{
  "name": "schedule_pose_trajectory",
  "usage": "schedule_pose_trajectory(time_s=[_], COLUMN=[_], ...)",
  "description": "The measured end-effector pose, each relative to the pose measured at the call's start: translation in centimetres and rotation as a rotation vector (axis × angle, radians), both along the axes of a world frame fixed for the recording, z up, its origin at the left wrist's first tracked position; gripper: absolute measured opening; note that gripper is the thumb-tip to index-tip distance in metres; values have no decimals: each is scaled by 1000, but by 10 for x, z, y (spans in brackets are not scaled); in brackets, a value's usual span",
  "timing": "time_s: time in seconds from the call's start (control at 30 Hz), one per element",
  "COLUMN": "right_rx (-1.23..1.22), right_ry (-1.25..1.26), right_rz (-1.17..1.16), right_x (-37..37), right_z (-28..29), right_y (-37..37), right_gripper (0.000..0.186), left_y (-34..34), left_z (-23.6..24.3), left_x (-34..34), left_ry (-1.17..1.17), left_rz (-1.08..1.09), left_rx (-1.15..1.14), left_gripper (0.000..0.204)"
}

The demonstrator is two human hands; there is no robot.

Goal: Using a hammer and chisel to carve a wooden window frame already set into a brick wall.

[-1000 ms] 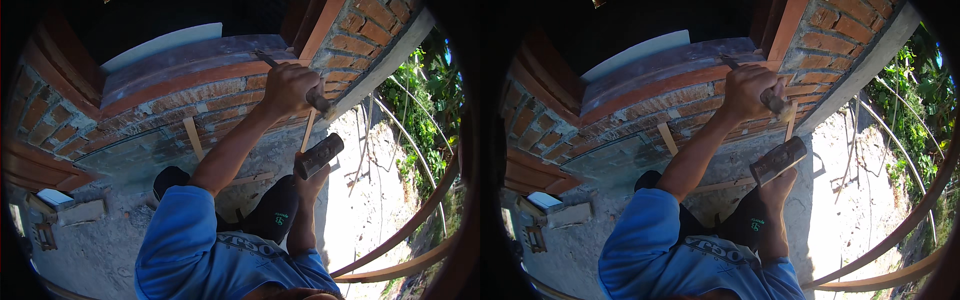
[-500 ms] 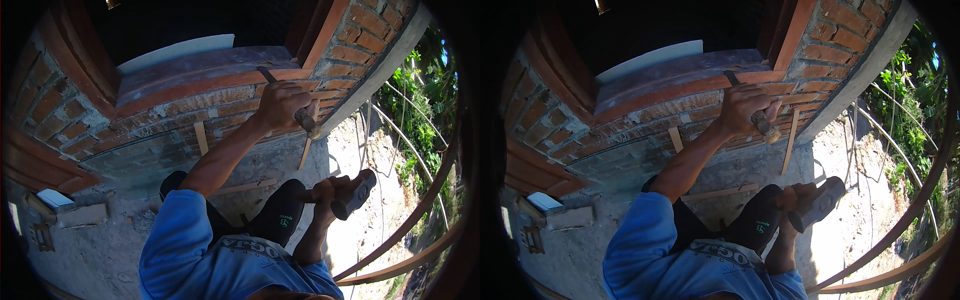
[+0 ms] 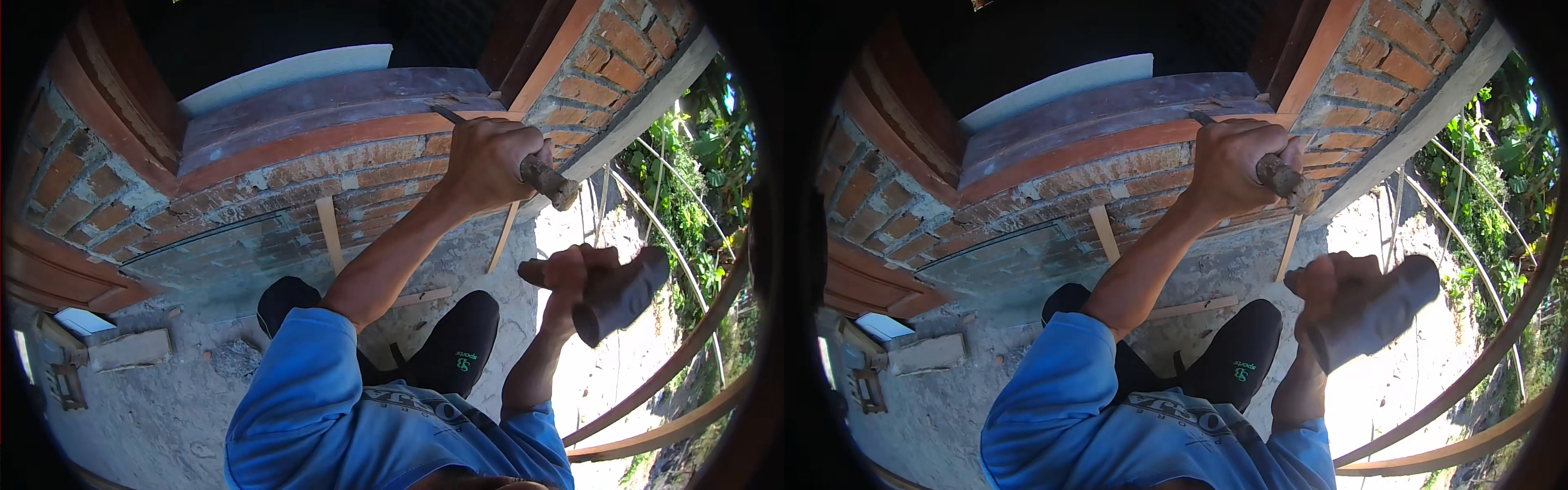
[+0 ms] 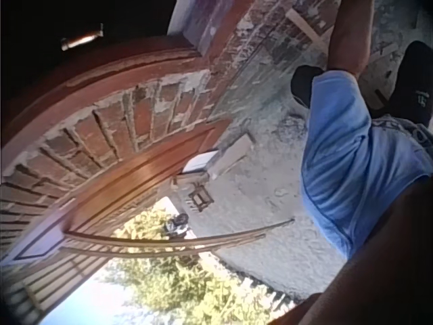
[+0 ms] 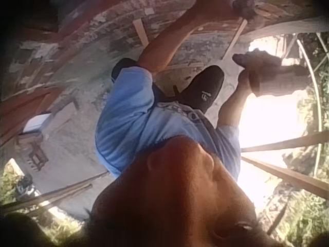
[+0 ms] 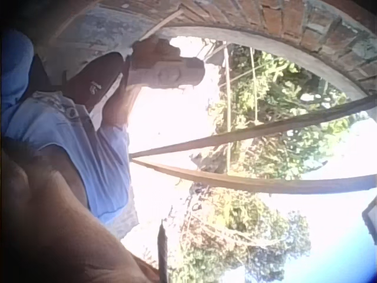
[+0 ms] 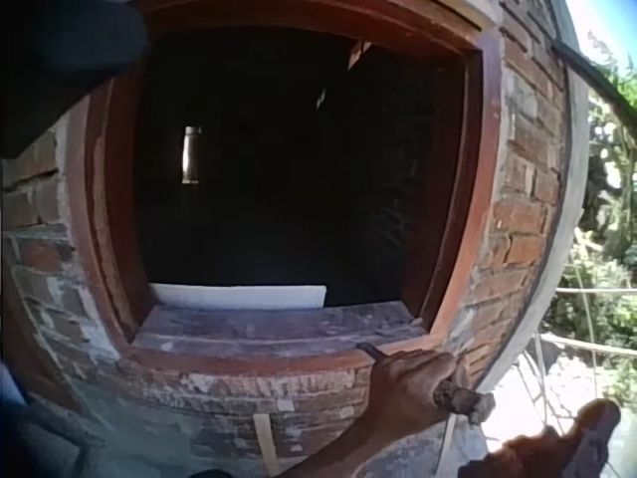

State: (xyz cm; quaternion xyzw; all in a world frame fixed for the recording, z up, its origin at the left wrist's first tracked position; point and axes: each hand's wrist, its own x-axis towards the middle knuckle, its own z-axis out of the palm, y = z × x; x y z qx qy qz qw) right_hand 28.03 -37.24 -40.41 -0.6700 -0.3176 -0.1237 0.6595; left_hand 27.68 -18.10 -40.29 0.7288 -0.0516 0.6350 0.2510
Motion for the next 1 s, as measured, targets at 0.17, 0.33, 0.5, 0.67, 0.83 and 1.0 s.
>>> schedule_pose_trajectory(time_s=[0.17, 0.33, 0.5, 0.67, 0.83, 1.0], right_rx=[-241, 533, -347, 528, -422, -371], right_ry=[-131, -142, -190, -123, -237, 21], right_rz=[77, 518, -7, 441, -50, 71], right_x=[3, 25, 32, 1, 50, 2], right_z=[7, -39, -69, -27, -101, -30], right_y=[-4, -10, -5, -33, 5, -36], right_gripper=[17, 13, 16, 15, 24, 16], left_y=[5, -1, 9, 4, 11, 16], left_z=[-6, -14, -31, -26, -33, -34], left_x=[-10, 1, -3, 2, 0, -9], left_ry=[38, -40, -12, -33, 34, 73], left_rz=[78, 46, 103, 64, 84, 106], left_rx=[34, 106, 185, 144, 201, 183], left_gripper=[26, 28, 32, 33, 34, 35])
